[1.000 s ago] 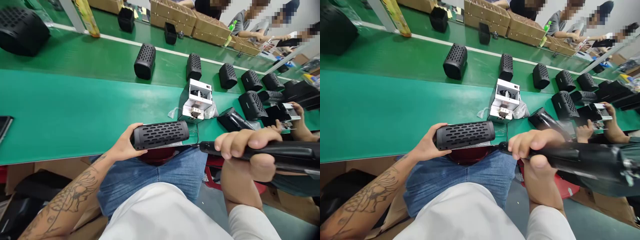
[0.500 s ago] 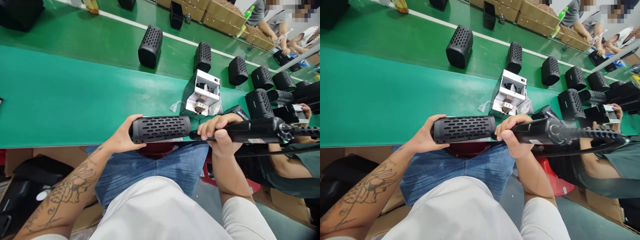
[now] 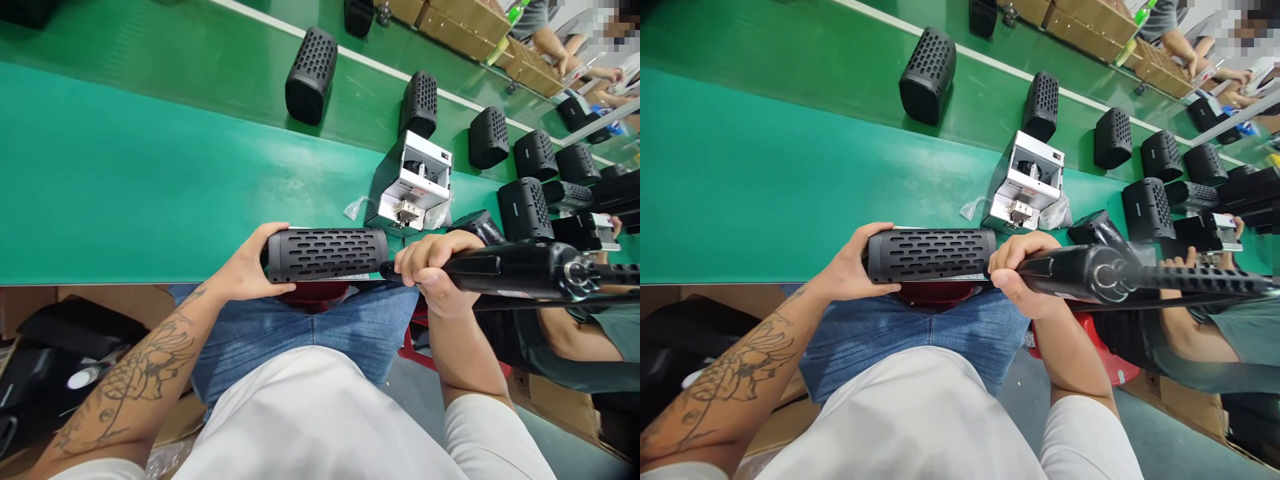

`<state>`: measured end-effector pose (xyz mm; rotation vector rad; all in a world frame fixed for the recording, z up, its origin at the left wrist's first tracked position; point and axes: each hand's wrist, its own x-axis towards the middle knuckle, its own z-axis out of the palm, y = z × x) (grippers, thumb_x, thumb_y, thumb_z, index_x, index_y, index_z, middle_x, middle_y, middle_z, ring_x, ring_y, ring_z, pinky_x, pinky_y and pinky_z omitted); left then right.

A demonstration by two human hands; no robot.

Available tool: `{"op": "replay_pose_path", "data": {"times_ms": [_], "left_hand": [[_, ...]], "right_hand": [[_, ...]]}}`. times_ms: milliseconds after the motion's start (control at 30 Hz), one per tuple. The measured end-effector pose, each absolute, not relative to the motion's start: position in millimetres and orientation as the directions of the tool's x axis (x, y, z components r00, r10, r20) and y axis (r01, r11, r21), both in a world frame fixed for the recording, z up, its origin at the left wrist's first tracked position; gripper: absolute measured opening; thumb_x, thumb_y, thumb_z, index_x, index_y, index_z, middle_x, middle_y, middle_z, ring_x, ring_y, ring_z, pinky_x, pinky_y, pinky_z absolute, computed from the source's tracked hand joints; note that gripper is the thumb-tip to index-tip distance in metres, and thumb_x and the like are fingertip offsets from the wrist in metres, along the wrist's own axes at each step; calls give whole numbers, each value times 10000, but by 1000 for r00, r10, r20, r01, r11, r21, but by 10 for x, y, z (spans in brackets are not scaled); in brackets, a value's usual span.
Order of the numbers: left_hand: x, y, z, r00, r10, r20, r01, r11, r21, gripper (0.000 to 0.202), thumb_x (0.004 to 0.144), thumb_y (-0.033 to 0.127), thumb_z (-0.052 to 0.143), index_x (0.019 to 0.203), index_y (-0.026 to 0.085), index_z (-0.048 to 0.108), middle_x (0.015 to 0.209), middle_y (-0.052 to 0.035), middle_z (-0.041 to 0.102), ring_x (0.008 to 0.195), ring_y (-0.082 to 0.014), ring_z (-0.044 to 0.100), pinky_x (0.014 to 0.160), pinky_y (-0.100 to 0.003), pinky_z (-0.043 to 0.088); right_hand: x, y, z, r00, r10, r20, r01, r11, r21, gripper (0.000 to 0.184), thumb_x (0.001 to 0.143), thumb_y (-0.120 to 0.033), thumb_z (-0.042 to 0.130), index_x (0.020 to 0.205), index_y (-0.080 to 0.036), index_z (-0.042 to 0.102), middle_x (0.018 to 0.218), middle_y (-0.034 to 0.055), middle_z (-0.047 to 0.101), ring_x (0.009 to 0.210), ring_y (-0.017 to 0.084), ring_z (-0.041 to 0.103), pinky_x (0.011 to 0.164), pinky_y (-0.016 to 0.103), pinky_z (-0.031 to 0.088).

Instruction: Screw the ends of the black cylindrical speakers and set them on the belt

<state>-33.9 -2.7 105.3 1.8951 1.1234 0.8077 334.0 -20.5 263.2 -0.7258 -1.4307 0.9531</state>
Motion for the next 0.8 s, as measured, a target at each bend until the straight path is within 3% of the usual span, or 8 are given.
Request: {"op": "replay_pose_path", "data": {"times_ms": [167,267,367,433,500,667,733,800], "left_hand": [[-330,-63,1053,399,908,125,403,-296,866,1248,793,658,1099,1855,322,535,1825,-179,679,1645,-464,758,1458,-639,617],[-328,-83,1006,391,909,143,392,-305,868,1271,792,657,1113,1870,327,526,1829,-194,691,1650,-473,763,1448,-644,629],[-319,-95,935,389,902,187,371,-339,864,1275,783,623,1143,1864,338,530,1818,-204,701,1630,-479,782,1417,-646,656],[-308,-98,896,378,898,227,356,-367,859,1276,776,582,1160,1861,350,529,1812,-208,702,1628,-482,786,1409,-651,661],[-297,-98,878,373,886,274,337,-404,850,1261,786,541,1159,1859,355,523,1816,-209,695,1656,-484,768,1433,-664,638],[-277,-102,916,398,877,270,350,-417,839,1246,799,498,1146,1858,338,508,1834,-210,676,1715,-478,719,1464,-664,610],[-270,-103,934,397,886,241,353,-390,851,1260,793,511,1146,1863,335,505,1836,-205,674,1712,-475,720,1462,-655,613],[-260,-100,942,392,891,228,346,-373,861,1272,780,522,1151,1862,332,509,1834,-199,676,1704,-474,725,1462,-648,613]], "right_hand": [[3349,-253,2669,-159,860,485,-112,472,-874,453,992,-375,1044,812,-281,639,558,-107,613,409,109,571,516,263,626],[3431,-206,2798,-159,860,486,-131,469,-873,469,996,-427,1062,825,-283,649,559,-108,618,391,110,566,520,278,634],[3575,26,2933,40,863,503,-56,505,-861,541,933,-572,1133,866,-302,668,586,-118,629,405,114,564,525,292,634],[3677,258,2957,207,826,525,74,521,-850,604,890,-673,1150,913,-312,666,632,-119,638,482,115,618,592,293,656],[3772,479,2912,267,811,521,191,485,-853,643,895,-749,1116,959,-321,639,670,-119,645,574,115,679,684,290,682],[3929,688,2681,177,924,338,252,289,-923,668,935,-831,1046,1014,-362,577,709,-118,667,652,113,675,874,368,767],[3936,649,2626,180,920,348,237,303,-923,638,962,-798,1050,1023,-361,589,725,-111,661,656,117,666,893,409,781],[3906,568,2630,202,881,429,220,386,-896,609,988,-767,1050,1016,-346,611,721,-105,640,624,121,650,811,409,759]]}}
